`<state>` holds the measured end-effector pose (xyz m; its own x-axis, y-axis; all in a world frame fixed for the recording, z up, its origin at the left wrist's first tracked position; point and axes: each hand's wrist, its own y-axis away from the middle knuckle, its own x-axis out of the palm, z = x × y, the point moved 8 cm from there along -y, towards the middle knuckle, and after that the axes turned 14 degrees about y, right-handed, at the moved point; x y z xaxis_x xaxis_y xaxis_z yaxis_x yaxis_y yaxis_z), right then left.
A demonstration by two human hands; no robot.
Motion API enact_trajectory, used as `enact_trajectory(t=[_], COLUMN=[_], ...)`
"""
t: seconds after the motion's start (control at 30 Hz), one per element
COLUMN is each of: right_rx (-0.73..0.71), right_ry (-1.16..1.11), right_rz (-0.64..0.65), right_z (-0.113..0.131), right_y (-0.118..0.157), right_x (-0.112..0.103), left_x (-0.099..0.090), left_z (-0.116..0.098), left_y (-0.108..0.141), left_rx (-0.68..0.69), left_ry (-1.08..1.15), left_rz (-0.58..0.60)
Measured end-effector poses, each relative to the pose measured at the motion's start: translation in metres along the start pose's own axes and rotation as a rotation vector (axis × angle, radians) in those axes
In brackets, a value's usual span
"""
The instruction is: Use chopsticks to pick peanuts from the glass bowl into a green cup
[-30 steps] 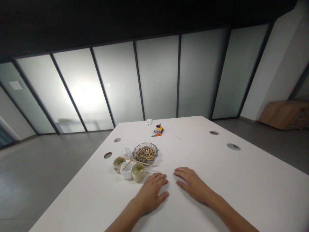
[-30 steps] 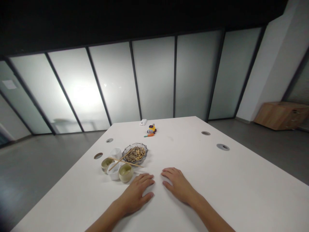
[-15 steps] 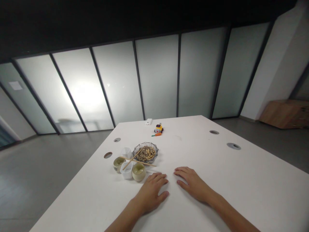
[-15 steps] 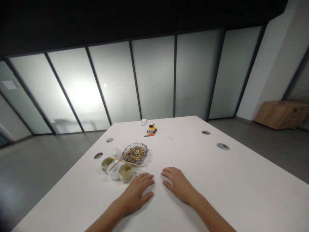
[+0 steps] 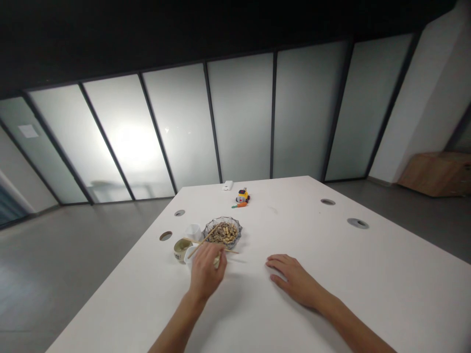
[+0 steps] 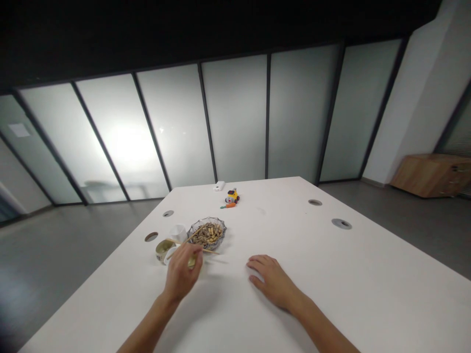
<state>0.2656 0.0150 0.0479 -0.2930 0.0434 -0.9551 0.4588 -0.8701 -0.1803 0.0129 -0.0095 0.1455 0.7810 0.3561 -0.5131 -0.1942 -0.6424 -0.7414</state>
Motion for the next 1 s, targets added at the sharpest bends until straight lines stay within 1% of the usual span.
enact_trajectory(t=[0.07, 0.1, 0.13, 0.2, 0.23, 0.3, 0.4, 0.5, 0.73, 1.0], right_rx=[0.006, 0.009, 0.009, 0.008, 0.01, 0.01, 0.004, 0.002, -0.016, -0.008], right_ry=[-0.005, -0.007, -0.009, -0.011, -0.011, -0.006, 0.001, 0.003, 0.009, 0.003], right_rz=[0.006, 0.01, 0.012, 0.012, 0.012, 0.011, 0.001, -0.022, -0.048, -0.029], right_z=[0.0, 0.0, 0.0, 0.001, 0.001, 0.002, 0.003, 0.002, 0.003, 0.003], right_y=[0.0, 0.0, 0.0, 0.0, 0.0, 0.0, -0.001, -0.001, 0.0, 0.0], right_x=[-0.001, -0.001, -0.001, -0.002, -0.003, -0.003, -0.004, -0.004, -0.004, -0.004], left_x=[-0.022, -0.031, -0.036, -0.041, -0.041, -0.039, -0.033, -0.029, -0.028, -0.027], left_z=[0.021, 0.033, 0.046, 0.068, 0.077, 0.088, 0.094, 0.096, 0.096, 0.094], left_y=[-0.006, -0.007, -0.007, -0.004, -0.001, 0.003, 0.006, 0.008, 0.009, 0.006], left_rx=[-0.098, -0.173, -0.255, -0.411, -0.472, -0.547, -0.581, -0.591, -0.584, -0.552], left_ry=[-0.154, -0.224, -0.283, -0.366, -0.391, -0.419, -0.442, -0.452, -0.42, -0.386], left_rz=[-0.087, -0.106, -0.097, -0.039, 0.002, 0.075, 0.144, 0.167, 0.134, 0.126])
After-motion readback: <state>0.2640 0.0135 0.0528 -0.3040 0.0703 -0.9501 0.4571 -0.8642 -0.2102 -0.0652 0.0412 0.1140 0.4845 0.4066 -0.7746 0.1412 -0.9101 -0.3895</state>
